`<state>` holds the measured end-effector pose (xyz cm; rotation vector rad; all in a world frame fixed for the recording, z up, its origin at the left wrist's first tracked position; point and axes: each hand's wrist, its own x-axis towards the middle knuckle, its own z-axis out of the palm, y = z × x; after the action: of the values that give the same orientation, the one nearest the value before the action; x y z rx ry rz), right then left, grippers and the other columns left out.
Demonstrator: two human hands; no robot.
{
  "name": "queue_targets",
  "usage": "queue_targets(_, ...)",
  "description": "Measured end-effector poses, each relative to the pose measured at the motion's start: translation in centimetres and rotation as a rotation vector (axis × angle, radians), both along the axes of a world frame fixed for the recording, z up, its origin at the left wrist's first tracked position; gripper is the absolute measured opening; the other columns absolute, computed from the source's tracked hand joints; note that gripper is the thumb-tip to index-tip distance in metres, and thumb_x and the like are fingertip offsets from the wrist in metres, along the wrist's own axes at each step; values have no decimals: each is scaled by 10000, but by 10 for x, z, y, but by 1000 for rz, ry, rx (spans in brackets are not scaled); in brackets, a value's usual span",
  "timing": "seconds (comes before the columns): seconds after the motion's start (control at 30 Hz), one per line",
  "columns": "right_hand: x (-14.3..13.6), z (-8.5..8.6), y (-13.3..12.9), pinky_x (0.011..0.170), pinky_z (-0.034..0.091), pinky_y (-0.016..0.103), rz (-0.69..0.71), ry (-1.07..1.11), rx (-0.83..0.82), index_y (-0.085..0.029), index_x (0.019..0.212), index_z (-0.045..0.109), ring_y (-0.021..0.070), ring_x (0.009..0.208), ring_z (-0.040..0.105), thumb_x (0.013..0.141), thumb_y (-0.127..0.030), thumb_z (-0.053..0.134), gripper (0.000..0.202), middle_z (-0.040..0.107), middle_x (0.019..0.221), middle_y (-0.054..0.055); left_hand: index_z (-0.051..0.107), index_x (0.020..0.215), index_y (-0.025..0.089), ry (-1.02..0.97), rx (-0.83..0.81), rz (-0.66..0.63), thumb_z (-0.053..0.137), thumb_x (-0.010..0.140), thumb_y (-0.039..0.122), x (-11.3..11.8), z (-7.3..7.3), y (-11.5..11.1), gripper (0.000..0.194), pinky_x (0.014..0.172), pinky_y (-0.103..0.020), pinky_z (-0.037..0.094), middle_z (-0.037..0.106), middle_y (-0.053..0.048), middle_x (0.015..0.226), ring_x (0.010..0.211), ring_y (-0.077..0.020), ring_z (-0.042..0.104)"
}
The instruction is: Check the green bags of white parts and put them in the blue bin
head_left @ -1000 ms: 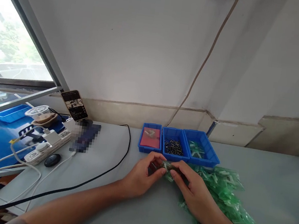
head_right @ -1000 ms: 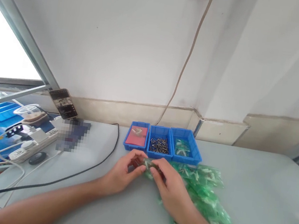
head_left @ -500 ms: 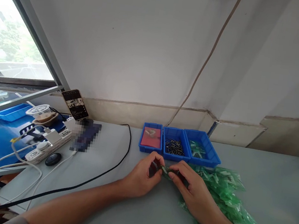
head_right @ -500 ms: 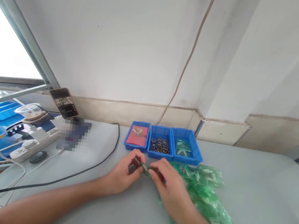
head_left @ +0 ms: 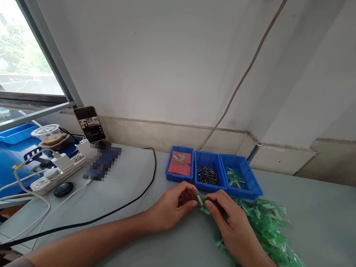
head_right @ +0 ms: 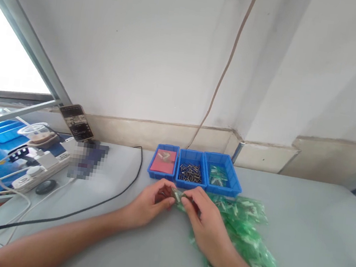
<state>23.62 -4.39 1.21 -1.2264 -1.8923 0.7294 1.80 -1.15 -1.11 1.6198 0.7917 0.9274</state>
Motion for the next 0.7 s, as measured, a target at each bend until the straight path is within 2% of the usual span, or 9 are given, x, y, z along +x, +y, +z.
queue_targets(0.13,0,-2,1,811,492,330,3,11,-23,-267,1073,655,221,912,632,1104,-400,466,233,660,1003,27,640,1077,173,8,-16,16,683,998,428,0,-4,2,271,781,-294,516,648,-37,915,810,-161,614)
queue_targets(0.23,-1,-4,0,752,486,323,3,-27,-79,-269,1111,627,210,838,615,1087,-421,502,199,656,971,12,645,1039,170,-4,0,41,684,999,411,0,-1,1,247,781,-291,512,646,-31,895,804,-158,614)
queue_targets(0.33,-2,-6,-1,696,465,314,-12,-85,-94,-256,1046,603,204,772,580,1077,-430,512,199,623,891,-1,657,1066,164,-17,-4,47,693,994,399,0,2,1,249,785,-291,516,650,-35,902,817,-161,615)
queue_targets(0.47,-3,-7,0,683,448,303,-19,-117,-78,-247,928,554,196,751,558,1090,-425,473,254,584,846,-7,672,1076,158,-26,-39,-12,697,991,402,-1,2,2,259,793,-296,524,648,-42,932,829,-162,623)
queue_targets(0.7,-1,-5,-1,689,445,291,8,-115,-50,-245,912,548,191,754,555,1096,-402,467,255,579,851,-7,660,862,143,-16,-38,-11,747,951,379,-1,3,2,267,733,-273,502,592,-14,869,747,-131,606)
